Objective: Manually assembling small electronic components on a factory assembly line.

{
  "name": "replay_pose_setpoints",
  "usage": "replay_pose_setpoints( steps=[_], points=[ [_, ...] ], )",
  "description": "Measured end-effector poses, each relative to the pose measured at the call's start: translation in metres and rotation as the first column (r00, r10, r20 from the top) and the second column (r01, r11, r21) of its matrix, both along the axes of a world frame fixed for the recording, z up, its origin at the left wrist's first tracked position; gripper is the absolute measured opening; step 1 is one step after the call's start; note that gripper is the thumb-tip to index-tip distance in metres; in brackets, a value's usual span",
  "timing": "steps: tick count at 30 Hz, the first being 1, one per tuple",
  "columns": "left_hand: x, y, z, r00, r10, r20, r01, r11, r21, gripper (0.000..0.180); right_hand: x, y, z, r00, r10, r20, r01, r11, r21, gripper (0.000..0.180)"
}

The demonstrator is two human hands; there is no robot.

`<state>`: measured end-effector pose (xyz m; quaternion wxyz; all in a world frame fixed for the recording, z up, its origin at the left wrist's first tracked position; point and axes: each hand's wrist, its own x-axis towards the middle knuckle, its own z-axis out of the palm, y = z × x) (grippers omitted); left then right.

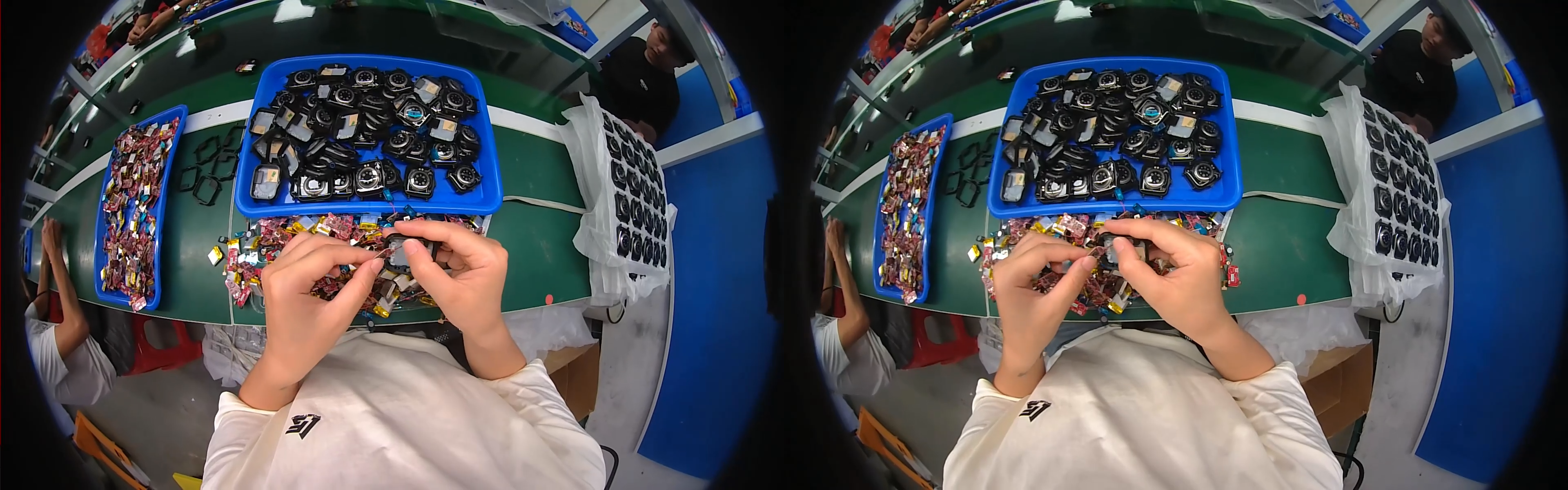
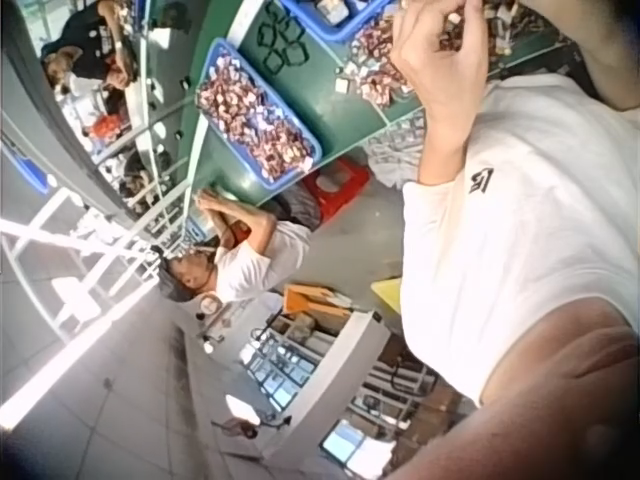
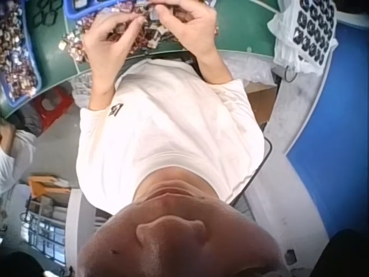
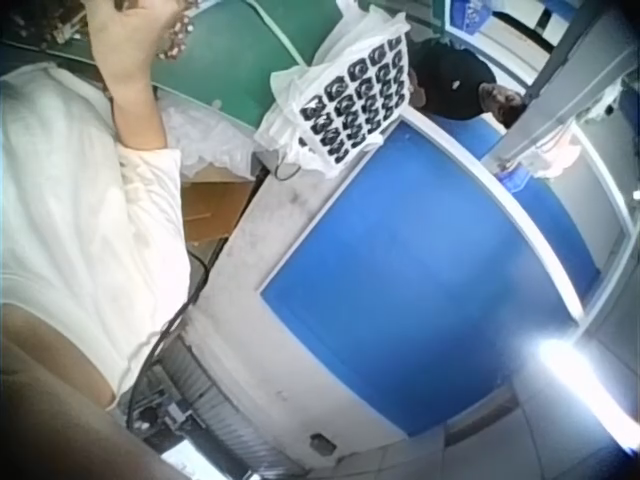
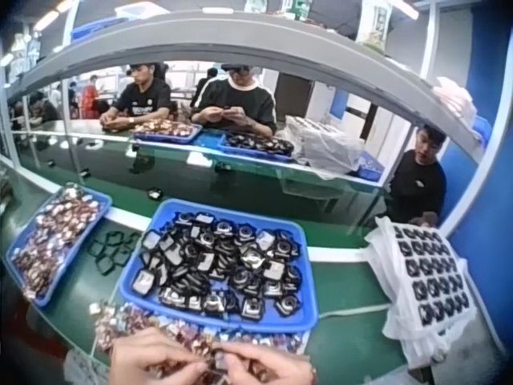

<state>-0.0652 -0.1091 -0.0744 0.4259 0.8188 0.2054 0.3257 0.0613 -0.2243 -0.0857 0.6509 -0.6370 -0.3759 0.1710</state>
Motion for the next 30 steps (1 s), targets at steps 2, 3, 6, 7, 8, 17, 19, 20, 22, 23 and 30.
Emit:
replay_pose_setpoints(
  steps=[2,3,6,7,8,17,19,20,22,23,30],
  points=[
    [-0.003,0.001,0.004,0.999,-0.048,-0.019,0.045,0.991,-0.129,0.012,-0.001,0.000,0.002,0.999,-0.007,0.052,0.010,0.999,-0.053,0.018],
    [-0.004,0.002,0.005,0.995,-0.098,-0.032,0.087,0.963,-0.254,0.011,-0.002,0.002,0.003,0.974,-0.047,0.223,0.052,0.998,-0.019,0.019],
    [-0.007,0.003,0.002,0.987,-0.160,-0.023,0.131,0.878,-0.459,0.010,0.001,0.003,0.008,0.857,-0.066,0.512,0.050,0.998,0.045,0.023],
    [-0.008,0.004,0.002,0.987,-0.160,-0.021,0.133,0.879,-0.459,0.010,0.002,0.002,0.010,0.777,-0.050,0.628,0.016,0.998,0.061,0.025],
    [-0.008,0.005,0.001,0.983,-0.180,-0.035,0.153,0.911,-0.382,0.009,0.002,0.002,0.010,0.767,-0.037,0.641,-0.008,0.998,0.067,0.028],
    [-0.004,-0.005,-0.010,0.964,-0.105,0.245,0.259,0.587,-0.767,0.011,0.006,0.004,0.004,0.867,-0.056,0.496,-0.054,0.977,0.205,0.023],
    [-0.002,-0.005,-0.011,0.967,-0.068,0.245,0.237,0.591,-0.771,0.011,0.001,0.006,0.004,0.898,-0.045,0.438,-0.050,0.978,0.202,0.021],
    [-0.001,-0.007,-0.011,0.967,-0.041,0.253,0.223,0.618,-0.754,0.011,0.000,0.006,0.004,0.926,-0.033,0.375,-0.043,0.980,0.194,0.020],
    [0.005,-0.010,-0.011,0.966,0.009,0.260,0.182,0.690,-0.701,0.012,0.000,0.004,-0.001,0.952,-0.018,0.306,-0.045,0.979,0.197,0.017],
    [0.006,-0.008,-0.009,0.964,0.010,0.264,0.183,0.698,-0.693,0.012,0.000,0.003,-0.003,0.973,-0.002,0.232,-0.044,0.980,0.192,0.015],
    [0.016,0.005,0.005,0.975,-0.188,0.121,0.224,0.803,-0.552,0.017,0.005,-0.005,-0.007,0.995,0.027,0.091,-0.049,0.967,0.251,0.021]
  ],
)
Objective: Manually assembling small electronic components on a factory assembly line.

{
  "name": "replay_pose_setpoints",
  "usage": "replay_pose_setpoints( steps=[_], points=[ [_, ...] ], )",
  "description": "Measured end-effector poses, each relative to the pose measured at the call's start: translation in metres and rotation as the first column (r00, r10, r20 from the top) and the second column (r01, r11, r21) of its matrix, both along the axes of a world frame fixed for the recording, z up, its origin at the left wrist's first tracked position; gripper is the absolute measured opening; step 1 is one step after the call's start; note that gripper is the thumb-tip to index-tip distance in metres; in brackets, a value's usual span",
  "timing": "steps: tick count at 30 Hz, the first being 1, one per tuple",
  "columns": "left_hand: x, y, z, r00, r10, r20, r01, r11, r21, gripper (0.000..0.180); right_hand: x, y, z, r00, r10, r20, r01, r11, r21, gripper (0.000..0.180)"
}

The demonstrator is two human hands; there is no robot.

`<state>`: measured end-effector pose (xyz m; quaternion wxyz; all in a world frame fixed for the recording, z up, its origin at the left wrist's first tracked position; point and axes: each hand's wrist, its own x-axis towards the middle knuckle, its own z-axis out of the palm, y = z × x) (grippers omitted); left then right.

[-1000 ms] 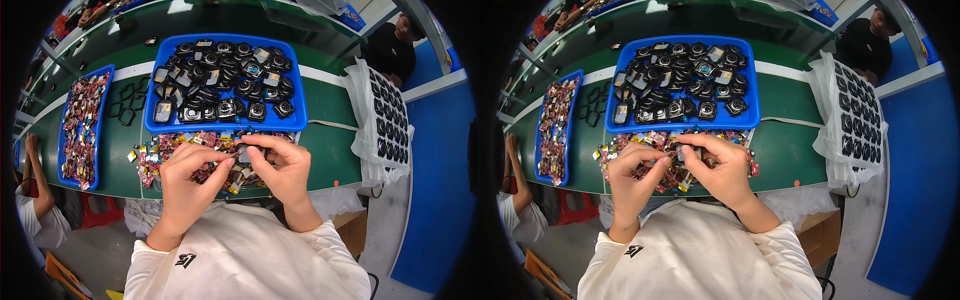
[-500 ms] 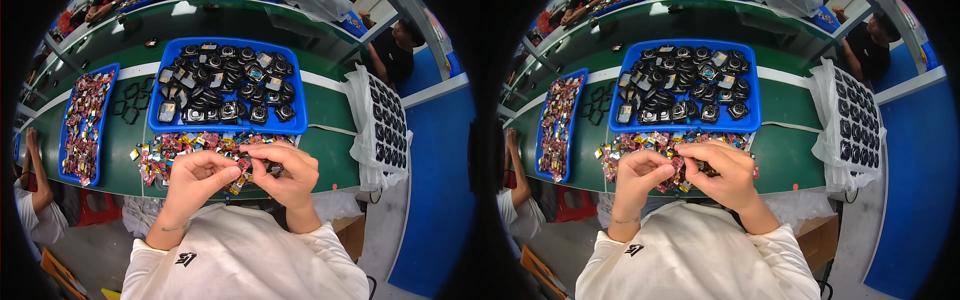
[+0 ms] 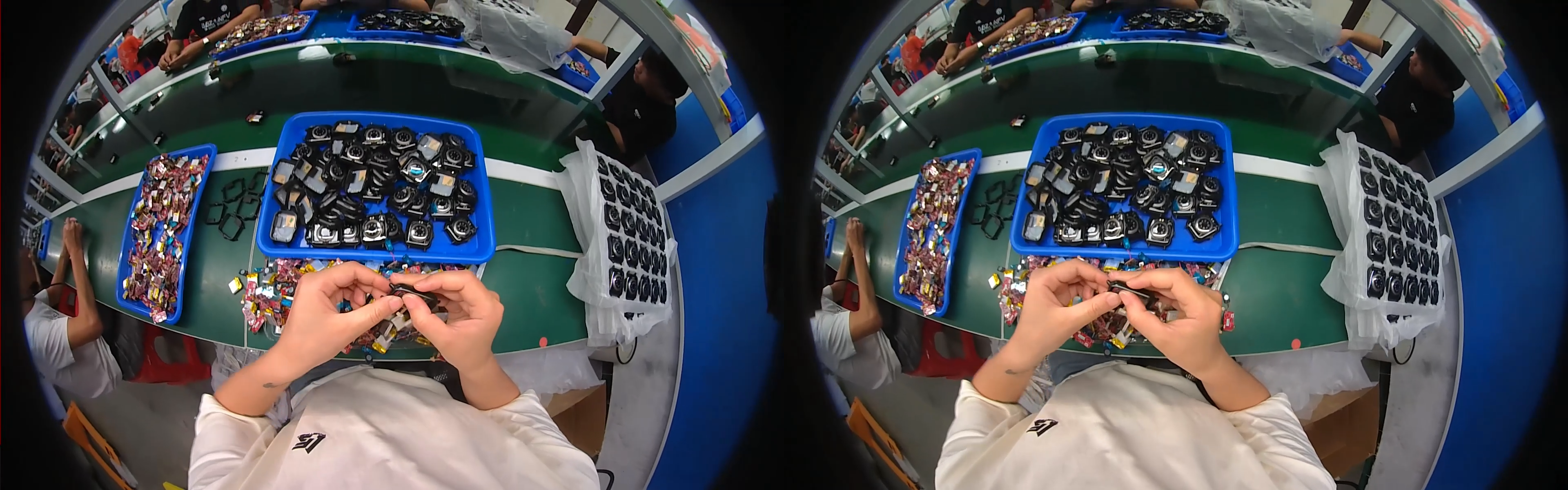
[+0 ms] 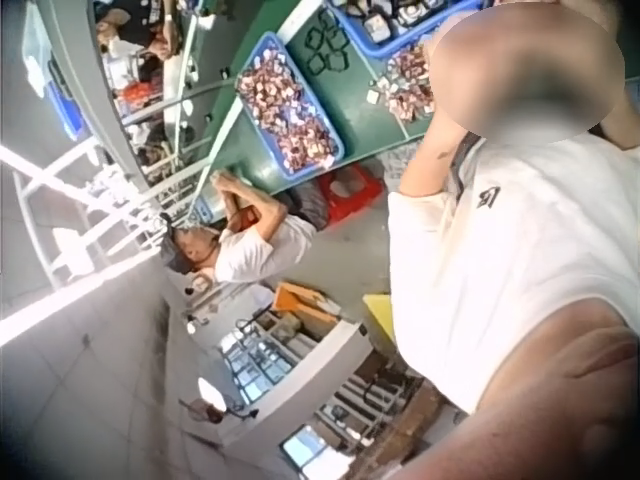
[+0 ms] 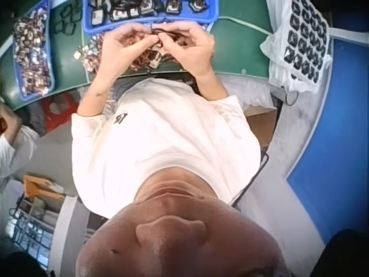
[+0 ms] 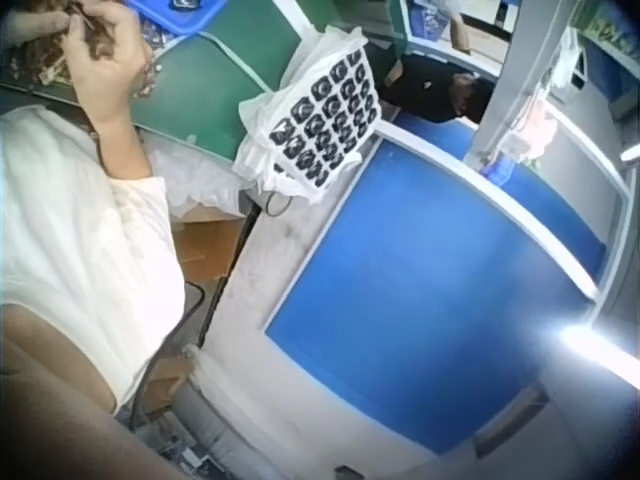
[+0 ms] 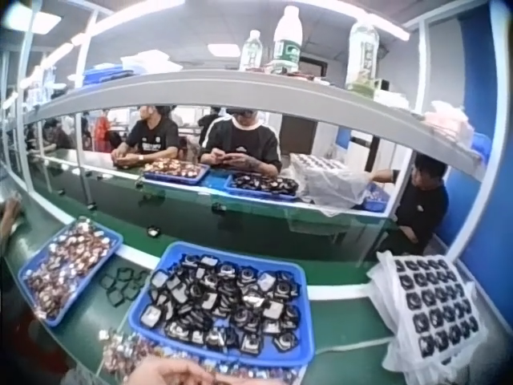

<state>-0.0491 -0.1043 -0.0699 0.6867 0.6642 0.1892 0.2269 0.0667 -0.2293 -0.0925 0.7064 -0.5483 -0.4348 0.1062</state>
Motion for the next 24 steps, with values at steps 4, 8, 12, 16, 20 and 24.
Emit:
replay_pose_setpoints(
  steps=[4,8,12,16,20,24],
  points=[
    [0.033,0.034,0.029,0.975,-0.084,-0.205,0.155,0.919,0.361,0.017,0.013,0.000,0.006,0.994,-0.086,-0.069,0.086,0.996,-0.003,0.028],
    [0.129,0.110,0.040,0.988,0.021,-0.155,0.064,0.850,0.524,0.023,0.032,-0.005,-0.007,0.961,-0.273,0.038,0.272,0.962,0.028,0.026],
    [0.214,0.182,0.028,0.875,0.357,-0.326,-0.028,0.711,0.703,0.030,0.032,-0.006,-0.011,0.931,-0.333,0.149,0.330,0.943,0.043,0.017],
    [0.268,0.212,-0.010,0.637,0.387,-0.667,0.180,0.767,0.616,0.038,0.032,-0.003,-0.011,0.919,-0.341,0.198,0.347,0.938,0.002,0.013],
    [0.285,0.208,-0.025,0.539,0.466,-0.702,0.153,0.765,0.626,0.055,0.033,-0.004,-0.008,0.921,-0.331,0.207,0.350,0.935,-0.061,0.008],
    [0.266,0.221,-0.032,0.751,0.563,-0.344,0.040,0.481,0.876,0.044,0.028,-0.001,-0.006,0.924,-0.337,0.181,0.352,0.934,-0.058,0.008]
  ],
)
